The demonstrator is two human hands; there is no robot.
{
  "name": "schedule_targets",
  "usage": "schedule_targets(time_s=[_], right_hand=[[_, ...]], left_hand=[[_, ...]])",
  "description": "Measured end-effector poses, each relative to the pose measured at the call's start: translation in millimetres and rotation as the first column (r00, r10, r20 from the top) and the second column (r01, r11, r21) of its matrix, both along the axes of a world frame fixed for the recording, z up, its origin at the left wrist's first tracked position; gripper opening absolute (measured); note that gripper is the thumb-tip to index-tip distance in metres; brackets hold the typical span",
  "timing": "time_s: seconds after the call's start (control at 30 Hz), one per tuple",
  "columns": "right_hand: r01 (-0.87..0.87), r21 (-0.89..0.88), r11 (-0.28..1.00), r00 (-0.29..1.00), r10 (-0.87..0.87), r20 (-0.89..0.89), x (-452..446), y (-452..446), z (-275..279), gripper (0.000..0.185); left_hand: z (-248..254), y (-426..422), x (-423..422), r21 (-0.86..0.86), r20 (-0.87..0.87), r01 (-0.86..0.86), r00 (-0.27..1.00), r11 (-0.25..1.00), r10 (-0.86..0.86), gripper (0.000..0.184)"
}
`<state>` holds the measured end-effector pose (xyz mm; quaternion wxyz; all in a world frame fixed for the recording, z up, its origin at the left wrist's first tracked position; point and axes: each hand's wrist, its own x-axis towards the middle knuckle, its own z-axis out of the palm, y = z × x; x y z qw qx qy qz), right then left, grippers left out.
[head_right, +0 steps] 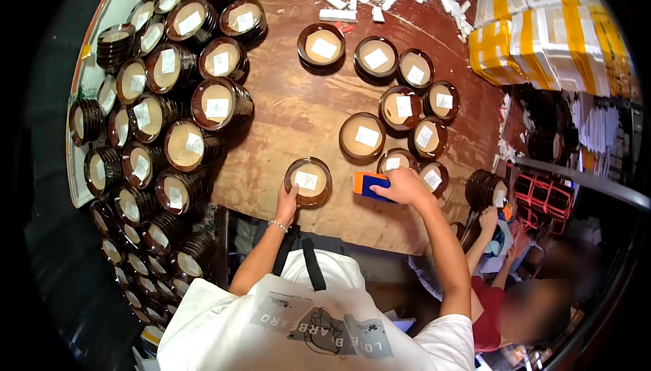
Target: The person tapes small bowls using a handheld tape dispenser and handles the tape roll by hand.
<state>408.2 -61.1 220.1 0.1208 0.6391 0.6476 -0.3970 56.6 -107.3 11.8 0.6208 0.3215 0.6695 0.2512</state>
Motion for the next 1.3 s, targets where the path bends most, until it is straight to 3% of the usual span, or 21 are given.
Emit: schedule_targets(time_s=[0.1, 0.17, 0.23, 0.3, 0.4, 0.43, 0.5, 0.53, 0.6, 0.63, 0.67, 0.73, 0.83, 0.9, 0.97, 1.03, 1.07, 1.13, 1.17, 1.23, 1.3], right_hand=[[0.083, 0.01, 0.997, 0.986, -0.08, -0.148, -3.7, -10.3, -3.8, 0.054], [0.176, -0.045, 0.983, 0.948, -0.181, -0.262, -12.4, -17.9, -13.9, 0.057], [0.312, -0.424, 0.851, 0.868, -0.436, -0.237, -26.5, -17.2, -17.5, 0.055], [0.393, -0.535, 0.748, 0.501, -0.662, -0.557, -36.9, -49.5, -78.3, 0.048], [0.381, -0.848, 0.368, -0.055, -0.907, -0.419, -68.3, -70.0, -122.1, 0.037], [0.461, -0.854, 0.241, -0.197, -0.911, -0.363, -95.4, -68.5, -113.3, 0.039], [0.138, -0.917, 0.374, -0.561, -0.734, -0.384, -116.6, -95.9, -185.0, 0.043], [0.142, -0.915, 0.377, -0.574, -0.722, -0.386, -122.1, -94.9, -186.3, 0.043], [0.257, -0.952, 0.167, -0.613, -0.734, -0.295, -131.9, -89.9, -180.5, 0.044], [0.258, -0.952, 0.165, -0.622, -0.726, -0.294, -132.9, -87.7, -173.5, 0.044], [0.296, -0.952, 0.079, -0.606, -0.755, -0.251, -131.0, -77.3, -141.4, 0.042], [0.34, -0.939, -0.056, -0.591, -0.789, -0.167, -124.7, -58.0, -92.3, 0.038], [0.206, -0.976, 0.073, -0.558, -0.81, -0.178, -106.0, -71.6, -172.2, 0.036], [0.253, -0.967, 0.025, -0.561, -0.81, -0.168, -106.9, -59.2, -166.7, 0.033], [0.265, -0.964, -0.023, -0.549, -0.825, -0.132, -105.2, -47.5, -161.4, 0.033], [0.299, -0.954, -0.012, -0.533, -0.831, -0.157, -106.3, -35.8, -156.4, 0.034], [0.332, -0.943, -0.003, -0.507, -0.844, -0.176, -107.1, -33.1, -155.6, 0.034], [0.261, -0.965, -0.014, -0.539, -0.831, -0.134, -101.0, -32.9, -173.5, 0.031], [0.19, -0.982, -0.02, -0.566, -0.819, -0.093, -97.4, -29.8, -181.3, 0.028], [0.301, -0.948, -0.103, -0.565, -0.821, -0.09, -101.3, -11.2, -172.3, 0.028], [0.177, -0.982, 0.063, -0.574, -0.804, -0.155, -95.7, 5.3, -167.3, 0.029]], left_hand=[[35.4, 34.0, -15.9, -0.3, 0.297, 0.044, 0.954, 0.953, 0.049, 0.035], [14.3, 52.8, -49.8, -0.478, 0.547, 0.236, 0.834, 0.846, 0.076, 0.04], [55.4, 87.5, -58.6, -0.547, 0.608, 0.421, 0.794, 0.723, -0.002, 0.043], [58.1, 94.4, -66.8, -0.568, 0.586, 0.404, 0.81, 0.717, 0.008, 0.043], [51.3, 103.6, -75.7, -0.784, 0.602, 0.414, 0.691, 0.463, 0.4, 0.041], [49.2, 97.3, -69.7, -0.784, 0.6, 0.418, 0.7, 0.458, 0.388, 0.041], [39.3, 78.7, -59.6, -0.907, 0.398, 0.329, 0.468, 0.262, 0.789, 0.044], [45.1, 79.5, -48.9, -0.945, 0.326, 0.159, 0.554, 0.287, 0.766, 0.047], [36.5, 77.2, -42.7, -0.96, 0.28, 0.174, 0.546, 0.221, 0.79, 0.048], [29.1, 74.4, -42.4, -0.971, 0.229, 0.188, 0.525, 0.151, 0.82, 0.049], [6.5, 65.9, -47.1, -0.937, 0.305, 0.315, 0.514, 0.154, 0.802, 0.051], [12.4, 50.0, -38.9, -0.944, 0.304, 0.268, 0.475, 0.193, 0.826, 0.055], [32.0, 39.7, -11.6, -0.96, 0.274, 0.112, 0.58, 0.258, 0.767, 0.062], [74.7, 26.2, 10.7, -0.683, 0.249, -0.19, 0.847, 0.705, 0.47, 0.061], [38.8, 18.7, 3.4, -0.446, 0.154, -0.357, 0.873, 0.821, 0.463, 0.051], [38.7, 17.9, 17.6, 0.028, 0.162, -0.456, 0.88, 0.89, 0.446, 0.05], [56.4, 26.1, 19.1, 0.029, 0.159, -0.448, 0.885, 0.893, 0.439, 0.05], [87.9, 47.8, 20.3, 0.275, 0.02, 0.092, 0.995, 0.957, -0.102, 0.046], [84.9, 57.6, 18.6, 0.279, 0.018, 0.099, 0.994, 0.955, -0.108, 0.046], [76.1, 71.1, 10.6, 0.262, -0.431, 0.486, 0.832, 0.834, -0.349, 0.054], [78.2, 84.3, 16.3, 0.255, -0.403, 0.485, 0.84, 0.836, -0.364, 0.054]])
